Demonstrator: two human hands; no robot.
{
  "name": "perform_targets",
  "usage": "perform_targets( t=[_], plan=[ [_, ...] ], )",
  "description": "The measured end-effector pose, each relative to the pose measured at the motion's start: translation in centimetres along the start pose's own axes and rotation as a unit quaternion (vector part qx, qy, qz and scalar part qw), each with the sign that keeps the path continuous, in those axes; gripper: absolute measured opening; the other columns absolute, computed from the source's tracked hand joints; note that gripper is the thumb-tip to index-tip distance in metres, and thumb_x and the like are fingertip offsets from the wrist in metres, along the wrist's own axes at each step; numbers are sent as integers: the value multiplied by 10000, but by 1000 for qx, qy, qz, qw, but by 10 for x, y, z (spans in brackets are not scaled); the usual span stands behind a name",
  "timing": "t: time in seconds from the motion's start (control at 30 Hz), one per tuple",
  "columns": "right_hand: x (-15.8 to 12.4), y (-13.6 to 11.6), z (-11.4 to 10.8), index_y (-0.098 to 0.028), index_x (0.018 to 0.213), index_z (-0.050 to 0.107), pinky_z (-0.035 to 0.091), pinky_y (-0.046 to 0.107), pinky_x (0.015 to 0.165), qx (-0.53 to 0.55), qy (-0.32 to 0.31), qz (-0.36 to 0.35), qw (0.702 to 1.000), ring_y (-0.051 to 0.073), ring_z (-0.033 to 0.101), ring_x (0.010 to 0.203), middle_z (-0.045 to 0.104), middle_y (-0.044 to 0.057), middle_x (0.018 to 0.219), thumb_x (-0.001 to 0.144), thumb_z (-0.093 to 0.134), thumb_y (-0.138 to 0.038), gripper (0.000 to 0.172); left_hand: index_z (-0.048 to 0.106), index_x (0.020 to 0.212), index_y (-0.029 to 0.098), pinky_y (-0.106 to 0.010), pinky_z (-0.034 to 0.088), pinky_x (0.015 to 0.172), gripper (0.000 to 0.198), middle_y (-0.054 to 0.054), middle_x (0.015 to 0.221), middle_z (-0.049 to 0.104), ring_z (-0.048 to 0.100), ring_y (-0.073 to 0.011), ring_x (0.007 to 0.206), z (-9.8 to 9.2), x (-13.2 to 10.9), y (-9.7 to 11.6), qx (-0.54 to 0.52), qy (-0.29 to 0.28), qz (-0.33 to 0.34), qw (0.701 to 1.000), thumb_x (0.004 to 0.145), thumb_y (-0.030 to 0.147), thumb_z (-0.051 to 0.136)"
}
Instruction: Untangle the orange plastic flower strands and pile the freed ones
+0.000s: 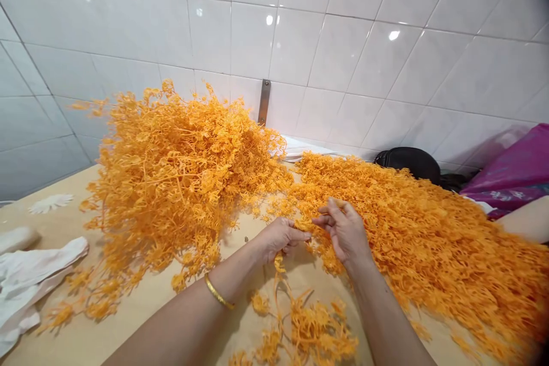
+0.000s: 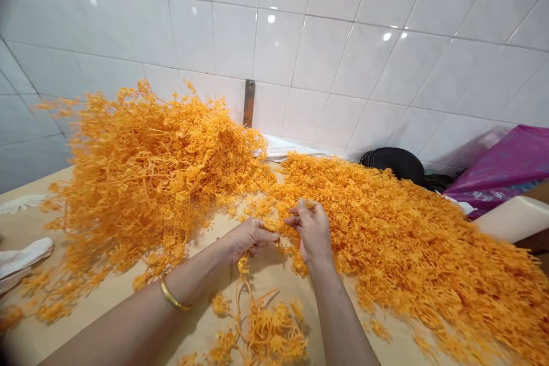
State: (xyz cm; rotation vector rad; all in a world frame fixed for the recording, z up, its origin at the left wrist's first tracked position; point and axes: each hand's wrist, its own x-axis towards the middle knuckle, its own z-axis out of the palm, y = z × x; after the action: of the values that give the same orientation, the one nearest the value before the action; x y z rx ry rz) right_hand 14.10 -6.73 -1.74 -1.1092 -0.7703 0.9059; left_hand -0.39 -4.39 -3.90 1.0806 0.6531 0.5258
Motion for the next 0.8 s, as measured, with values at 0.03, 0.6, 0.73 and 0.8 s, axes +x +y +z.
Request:
perform_targets(
  t=[0.03,0.6,0.73,0.8],
  plan=[
    [-3,1,2,-186,802,494,445,235,540,-49,-51,-1,997,74,504,525,544,-32,659,638,607,-358,262,468,532,136,-222,82,384,236,93,354,243,161,-19,321,0,1,-1,7,8,-4,1000,563,289,645],
    [-17,28,27,-172,507,378,269,193,412,-107,-37,-98,989,61,303,435,347,-66,460,698,517,-378,314,425,548,137,-194,100,373,244,84,388,279,187,-8,321,-3,-2,14,16,-63,55,996,625,281,606],
    [-22,22,35,-170,523,386,289,188,407,6,-16,-44,999,58,305,444,349,-70,482,649,568,-371,299,407,557,143,-181,101,369,249,91,381,265,173,-6,318,-5,-1,15,-18,-104,70,992,633,274,605],
    [-24,19,37,-168,528,392,288,186,413,24,-8,-38,999,59,305,456,345,-70,493,638,581,-362,292,402,560,144,-178,109,368,246,91,380,268,171,-6,318,-5,0,15,-34,-118,78,989,636,265,603]
  ],
)
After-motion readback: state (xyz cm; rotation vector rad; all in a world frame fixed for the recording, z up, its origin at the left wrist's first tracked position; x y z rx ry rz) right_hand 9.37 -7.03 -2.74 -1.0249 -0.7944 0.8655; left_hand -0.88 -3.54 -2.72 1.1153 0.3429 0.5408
